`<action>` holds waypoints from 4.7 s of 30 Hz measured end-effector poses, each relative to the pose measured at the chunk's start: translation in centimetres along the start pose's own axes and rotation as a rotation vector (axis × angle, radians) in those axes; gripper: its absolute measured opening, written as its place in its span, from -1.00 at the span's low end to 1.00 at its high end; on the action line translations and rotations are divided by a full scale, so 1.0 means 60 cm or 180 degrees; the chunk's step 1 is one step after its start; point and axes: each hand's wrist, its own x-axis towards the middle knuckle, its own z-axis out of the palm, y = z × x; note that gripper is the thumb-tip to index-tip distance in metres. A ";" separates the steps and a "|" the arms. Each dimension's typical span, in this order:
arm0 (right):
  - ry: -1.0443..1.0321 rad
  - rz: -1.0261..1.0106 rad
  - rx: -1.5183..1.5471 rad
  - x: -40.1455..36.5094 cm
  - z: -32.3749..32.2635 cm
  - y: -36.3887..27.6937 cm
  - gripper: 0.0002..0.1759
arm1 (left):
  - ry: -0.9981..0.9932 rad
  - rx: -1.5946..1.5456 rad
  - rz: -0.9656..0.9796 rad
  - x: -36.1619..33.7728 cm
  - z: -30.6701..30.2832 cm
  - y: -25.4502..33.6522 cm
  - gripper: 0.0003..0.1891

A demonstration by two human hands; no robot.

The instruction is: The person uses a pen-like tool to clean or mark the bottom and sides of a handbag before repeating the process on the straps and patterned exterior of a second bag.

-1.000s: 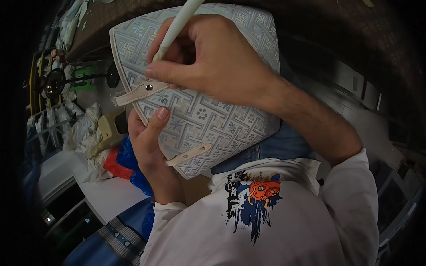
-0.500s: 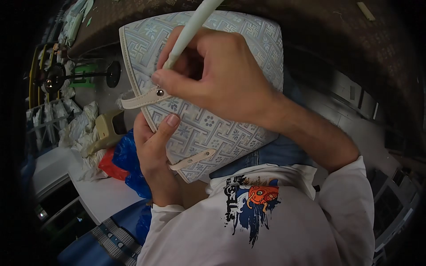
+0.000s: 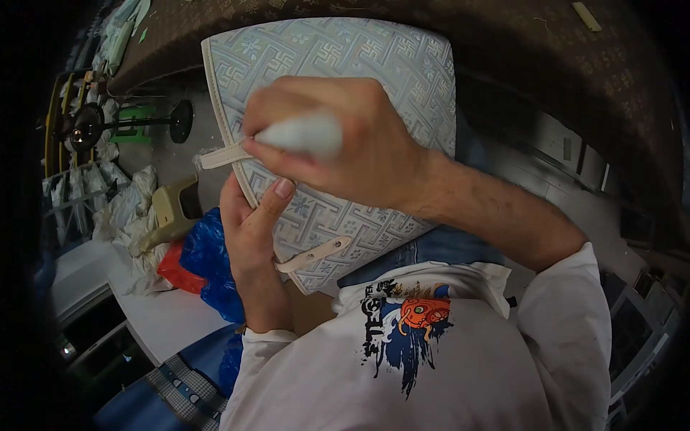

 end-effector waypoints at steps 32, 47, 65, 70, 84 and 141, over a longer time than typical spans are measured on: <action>-0.0819 0.1694 0.2231 0.045 -0.082 -0.067 -0.81 | -0.0083 -0.0048 0.0192 -0.030 0.014 0.050 -0.70; -0.0493 -0.0679 -0.1266 -0.008 -0.085 -0.230 -0.09 | -0.0385 0.2415 0.0130 -0.270 -0.028 0.130 -0.74; -0.0100 0.0393 -0.1518 -0.119 -0.310 -0.262 -0.29 | 0.0156 0.0040 0.2253 -0.179 -0.018 0.107 -0.51; -0.0448 -0.0116 -0.1715 -0.097 -0.218 -0.343 -0.23 | -0.0287 0.0453 0.1227 -0.156 0.045 0.125 -0.65; -0.1402 0.0090 -0.2240 -0.142 -0.189 -0.221 0.00 | 0.0142 -0.0058 0.0536 -0.254 -0.062 -0.017 -0.60; -0.0585 0.2274 0.2187 -0.077 -0.002 -0.082 -0.85 | -0.0072 0.1634 -0.0345 -0.070 -0.045 0.048 -0.78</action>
